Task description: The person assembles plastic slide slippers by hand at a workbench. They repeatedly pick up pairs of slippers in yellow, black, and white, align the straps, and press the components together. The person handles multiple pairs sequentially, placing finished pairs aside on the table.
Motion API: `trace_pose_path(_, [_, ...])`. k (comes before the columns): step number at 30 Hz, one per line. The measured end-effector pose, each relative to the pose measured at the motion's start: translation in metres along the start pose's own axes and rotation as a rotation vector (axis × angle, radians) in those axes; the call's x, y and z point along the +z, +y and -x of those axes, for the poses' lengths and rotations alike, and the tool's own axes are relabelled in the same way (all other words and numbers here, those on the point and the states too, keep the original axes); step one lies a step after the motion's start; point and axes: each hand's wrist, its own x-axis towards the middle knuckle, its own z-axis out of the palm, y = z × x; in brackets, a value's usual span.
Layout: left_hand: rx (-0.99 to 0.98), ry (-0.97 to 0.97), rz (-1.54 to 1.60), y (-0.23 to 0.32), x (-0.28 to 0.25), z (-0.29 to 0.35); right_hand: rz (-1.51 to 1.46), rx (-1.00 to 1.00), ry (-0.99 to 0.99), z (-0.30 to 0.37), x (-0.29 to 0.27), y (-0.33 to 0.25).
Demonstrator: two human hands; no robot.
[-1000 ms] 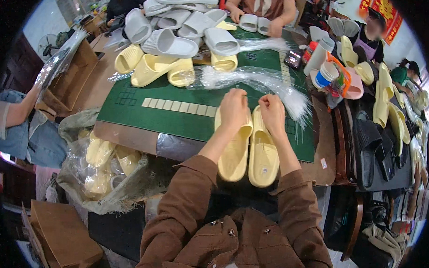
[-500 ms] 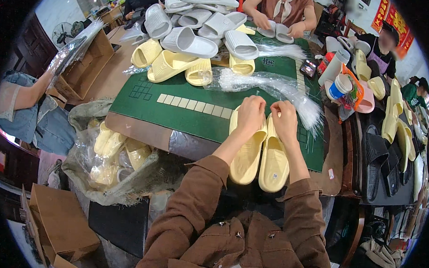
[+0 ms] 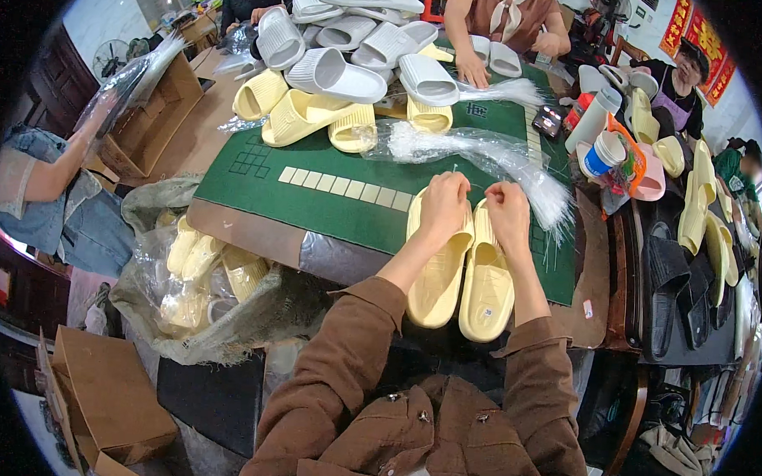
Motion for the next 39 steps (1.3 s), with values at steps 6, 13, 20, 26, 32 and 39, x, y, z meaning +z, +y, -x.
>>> trace_pose_path(6, [0.108,-0.005,-0.099,-0.003,0.003,0.002,0.054,-0.202,-0.088,0.000,0.001,-0.008])
trace_pose_path(13, [0.046,0.021,-0.027,-0.004,0.006,-0.002,0.012,0.001,-0.017,-0.005,0.001,0.002])
trace_pose_path(20, [-0.013,0.046,0.009,-0.014,0.001,-0.001,-0.070,0.112,0.065,0.000,0.002,-0.001])
trace_pose_path(26, [-0.003,-0.143,-0.019,0.002,0.004,-0.002,-0.019,-0.136,0.156,0.000,0.003,0.002])
trace_pose_path(32, [-0.073,-0.049,0.098,-0.012,-0.001,-0.007,-0.049,0.122,0.113,-0.005,0.001,0.006])
trace_pose_path(39, [0.303,-0.015,0.049,0.054,-0.031,0.012,-0.154,0.143,0.239,-0.008,-0.011,0.018])
